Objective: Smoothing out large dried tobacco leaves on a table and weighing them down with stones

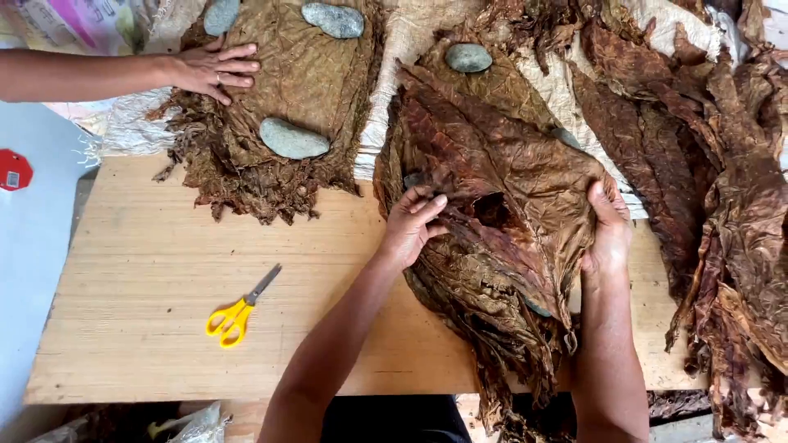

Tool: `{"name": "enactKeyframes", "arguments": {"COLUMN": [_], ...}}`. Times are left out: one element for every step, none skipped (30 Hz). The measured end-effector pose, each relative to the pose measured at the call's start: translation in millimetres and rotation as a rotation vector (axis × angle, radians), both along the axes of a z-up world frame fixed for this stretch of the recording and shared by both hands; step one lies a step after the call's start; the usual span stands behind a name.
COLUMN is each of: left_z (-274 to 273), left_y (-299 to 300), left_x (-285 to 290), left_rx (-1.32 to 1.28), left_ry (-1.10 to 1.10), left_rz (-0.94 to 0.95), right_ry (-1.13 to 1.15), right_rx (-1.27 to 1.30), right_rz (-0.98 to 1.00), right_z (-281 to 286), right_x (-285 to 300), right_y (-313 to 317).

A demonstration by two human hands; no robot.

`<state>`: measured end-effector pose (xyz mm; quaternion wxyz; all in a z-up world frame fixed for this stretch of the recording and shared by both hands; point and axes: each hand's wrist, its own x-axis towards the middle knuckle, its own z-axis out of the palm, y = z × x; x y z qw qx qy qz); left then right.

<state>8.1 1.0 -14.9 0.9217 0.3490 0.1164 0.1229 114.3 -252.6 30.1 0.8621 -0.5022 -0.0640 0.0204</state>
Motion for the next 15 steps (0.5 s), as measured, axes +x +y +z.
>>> {"name": "enactKeyframes", "arguments": {"left_z": [1.9, 3.9, 5.8, 20.1, 33.8, 47.2, 41.7, 36.0, 30.5, 27.9, 24.8, 21.6, 14.9, 8.3, 2.3], "left_y": [-1.3, -2.5, -4.0, -4.1, -4.6, -5.2, -3.1, -1.0, 1.4, 2.0, 2.9, 4.1, 6.0, 8.2, 10.4], "left_x": [-0.9, -2.0, -3.2, -8.1, -14.2, -20.1, -17.5, -14.7, -11.9, -10.1, -9.2, -8.4, -7.7, -7.3, -5.9], "left_rx": [0.001, 0.022, 0.043, 0.043, 0.048, 0.054, 0.054, 0.067, 0.081, 0.081, 0.11, 0.139, 0.139, 0.239, 0.337], "left_ry": [-0.008, -0.005, -0.003, -0.012, -0.005, 0.002, 0.0, 0.017, 0.035, 0.033, 0.026, 0.019, 0.022, -0.028, -0.081], "left_rz": [0.001, 0.034, 0.068, 0.068, 0.102, 0.135, 0.133, 0.165, 0.198, 0.196, 0.223, 0.25, 0.253, 0.207, 0.161], "right_ry": [-0.008, -0.009, -0.012, -0.021, -0.014, -0.007, -0.009, -0.008, -0.006, -0.008, -0.004, -0.001, 0.002, -0.098, -0.2], "right_rx": [0.001, 0.006, 0.01, 0.011, 0.026, 0.041, 0.042, 0.058, 0.074, 0.075, 0.101, 0.127, 0.127, 0.142, 0.155], "right_rz": [0.001, -0.008, -0.017, -0.016, -0.033, -0.049, -0.051, -0.063, -0.074, -0.075, -0.08, -0.084, -0.082, 0.129, 0.341], "right_z": [5.5, 11.2, 17.0, 16.6, 15.1, 13.5, -0.5, -14.5, -28.7, -22.9, -17.6, -12.5, 18.2, 49.0, 81.4], "right_x": [-0.5, -1.4, -2.4, 2.7, 6.8, 11.1, 21.3, 31.6, 42.0, 35.8, 29.4, 22.9, 3.8, -15.5, -33.7], "right_y": [2.6, 5.3, 7.7, 5.4, 2.8, 0.0, -9.8, -19.6, -29.0, -25.8, -21.8, -17.6, -7.3, 3.4, 14.1]}}
